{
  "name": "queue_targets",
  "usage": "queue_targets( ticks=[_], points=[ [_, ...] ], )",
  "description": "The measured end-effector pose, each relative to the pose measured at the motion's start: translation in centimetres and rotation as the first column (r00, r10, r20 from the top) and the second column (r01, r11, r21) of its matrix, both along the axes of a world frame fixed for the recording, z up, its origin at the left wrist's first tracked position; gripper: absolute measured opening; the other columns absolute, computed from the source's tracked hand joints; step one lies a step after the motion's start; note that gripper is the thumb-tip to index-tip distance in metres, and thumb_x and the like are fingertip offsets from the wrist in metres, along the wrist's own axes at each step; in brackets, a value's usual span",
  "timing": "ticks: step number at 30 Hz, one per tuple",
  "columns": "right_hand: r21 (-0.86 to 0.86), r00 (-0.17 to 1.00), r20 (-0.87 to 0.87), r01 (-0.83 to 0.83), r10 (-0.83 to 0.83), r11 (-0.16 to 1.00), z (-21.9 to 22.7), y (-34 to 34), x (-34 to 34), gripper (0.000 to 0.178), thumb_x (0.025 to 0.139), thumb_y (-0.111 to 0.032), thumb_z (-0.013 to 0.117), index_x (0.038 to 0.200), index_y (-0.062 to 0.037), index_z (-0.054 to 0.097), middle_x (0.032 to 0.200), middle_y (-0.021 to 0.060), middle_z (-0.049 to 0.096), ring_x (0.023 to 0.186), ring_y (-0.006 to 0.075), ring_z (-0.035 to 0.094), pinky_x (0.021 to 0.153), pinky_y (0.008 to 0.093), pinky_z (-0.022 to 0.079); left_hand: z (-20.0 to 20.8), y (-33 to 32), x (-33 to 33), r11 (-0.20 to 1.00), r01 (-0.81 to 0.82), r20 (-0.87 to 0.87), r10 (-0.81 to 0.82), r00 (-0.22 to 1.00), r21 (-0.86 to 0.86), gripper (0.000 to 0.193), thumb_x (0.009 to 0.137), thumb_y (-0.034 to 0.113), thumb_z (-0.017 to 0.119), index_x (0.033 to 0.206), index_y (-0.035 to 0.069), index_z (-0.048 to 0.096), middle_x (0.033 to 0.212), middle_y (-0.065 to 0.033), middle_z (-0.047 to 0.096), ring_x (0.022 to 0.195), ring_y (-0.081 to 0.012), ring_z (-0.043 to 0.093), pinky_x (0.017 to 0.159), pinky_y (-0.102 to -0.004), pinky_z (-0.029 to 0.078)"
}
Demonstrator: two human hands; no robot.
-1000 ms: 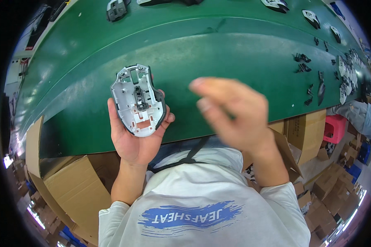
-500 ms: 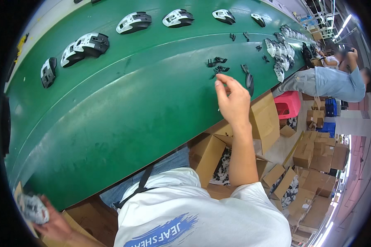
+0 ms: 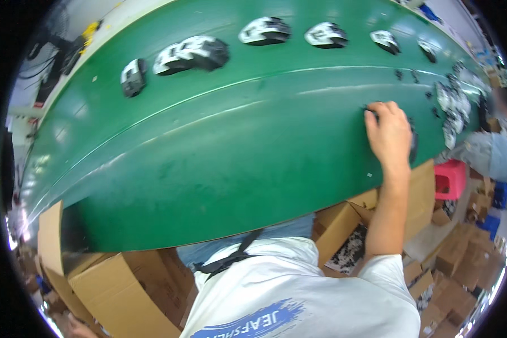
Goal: The person assembles computer mouse casings by picking up mouse shells and small plastic components, fitting each component into the shell by hand, pressing it securely, and placing the assembled casings onto the conveyor belt.
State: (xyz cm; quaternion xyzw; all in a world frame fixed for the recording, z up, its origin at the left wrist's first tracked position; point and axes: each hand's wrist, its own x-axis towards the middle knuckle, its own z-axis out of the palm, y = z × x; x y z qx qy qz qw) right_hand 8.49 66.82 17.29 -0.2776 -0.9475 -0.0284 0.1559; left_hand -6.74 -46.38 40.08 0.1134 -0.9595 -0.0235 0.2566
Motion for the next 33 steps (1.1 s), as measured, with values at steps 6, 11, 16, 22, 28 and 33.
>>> queue_targets(
  ticks=[6, 11, 16, 22, 28, 33],
  points=[
    [-0.236, 0.999, 0.02, 0.036, -0.033, 0.971, 1.8, -1.7, -2.1, 0.022, 0.099, -0.024, 0.076, 0.102, -0.0026, 0.075, 0.092, 0.0125, 0.071, 0.083, 0.0299, 0.071, 0.076, 0.0416, 0.055, -12.3, 5.7, 10.4, 0.681, -0.624, 0.404, 0.485, 0.776, 0.382, 0.086, 0.104, 0.05, 0.075, 0.162, -0.003, 0.043, 0.161, -0.0246, 0.051, 0.142, -0.0329, 0.055, 0.113, -0.0471, 0.048],
    [-0.39, 0.992, 0.002, -0.118, 0.129, 0.913, 1.1, -4.9, -4.4, 0.014, 0.098, -0.016, 0.074, 0.1, -0.0021, 0.073, 0.091, 0.0113, 0.07, 0.078, 0.0259, 0.069, 0.073, 0.0388, 0.055, -7.0, 5.1, 3.9, 0.945, -0.216, -0.089, 0.244, 0.966, 0.244, 0.076, 0.106, 0.045, 0.072, 0.159, -0.005, 0.048, 0.156, -0.0196, 0.057, 0.139, -0.0295, 0.058, 0.117, -0.0396, 0.047],
    [-0.3, 0.919, -0.231, -0.381, 0.321, 0.874, 0.3, -8.8, -4.7, 0.007, 0.093, -0.008, 0.074, 0.099, -0.0044, 0.076, 0.089, 0.0094, 0.073, 0.073, 0.0272, 0.069, 0.072, 0.0397, 0.055, -10.6, 33.7, -13.1, 0.866, 0.398, -0.065, -0.398, 0.915, 0.304, 0.048, 0.113, 0.02, 0.061, 0.157, 0.002, 0.055, 0.148, -0.0176, 0.065, 0.131, -0.0265, 0.064, 0.114, -0.0382, 0.048],
    [-0.381, 0.892, -0.307, -0.434, 0.331, 0.816, -1.3, -12.0, -4.8, 0.008, 0.091, -0.006, 0.076, 0.099, -0.0046, 0.078, 0.093, 0.0101, 0.076, 0.082, 0.0304, 0.074, 0.076, 0.0414, 0.057, -17.9, 59.2, -23.3, 0.527, 0.85, 0.215, -0.828, 0.518, -0.018, 0.056, 0.1, 0.008, 0.073, 0.154, 0.015, 0.061, 0.143, -0.0134, 0.067, 0.129, -0.034, 0.065, 0.112, -0.0434, 0.051],
    [-0.442, 0.91, -0.346, -0.374, 0.23, 0.815, -2.4, -13.5, -4.0, 0.007, 0.093, -0.008, 0.076, 0.1, -0.0052, 0.076, 0.094, 0.0074, 0.074, 0.083, 0.0262, 0.072, 0.079, 0.0403, 0.055, -19.3, 68.6, -31.7, 0.086, 0.952, 0.589, -0.768, 0.251, -0.295, 0.087, 0.085, -0.001, 0.079, 0.163, 0.024, 0.049, 0.169, -0.0101, 0.046, 0.156, -0.0352, 0.044, 0.127, -0.049, 0.04],
    [-0.4, 0.903, -0.366, -0.37, 0.224, 0.838, -3.7, -12.9, -3.4, 0.009, 0.095, -0.016, 0.08, 0.096, -0.0078, 0.076, 0.092, 0.0034, 0.073, 0.079, 0.0216, 0.068, 0.079, 0.0386, 0.048, -17.2, 69.1, -32.1, 0.143, 0.981, 0.64, -0.744, 0.193, -0.129, 0.08, 0.084, 0.007, 0.085, 0.156, 0.016, 0.053, 0.164, -0.0116, 0.052, 0.158, -0.0376, 0.041, 0.129, -0.05, 0.038]
  ],
)
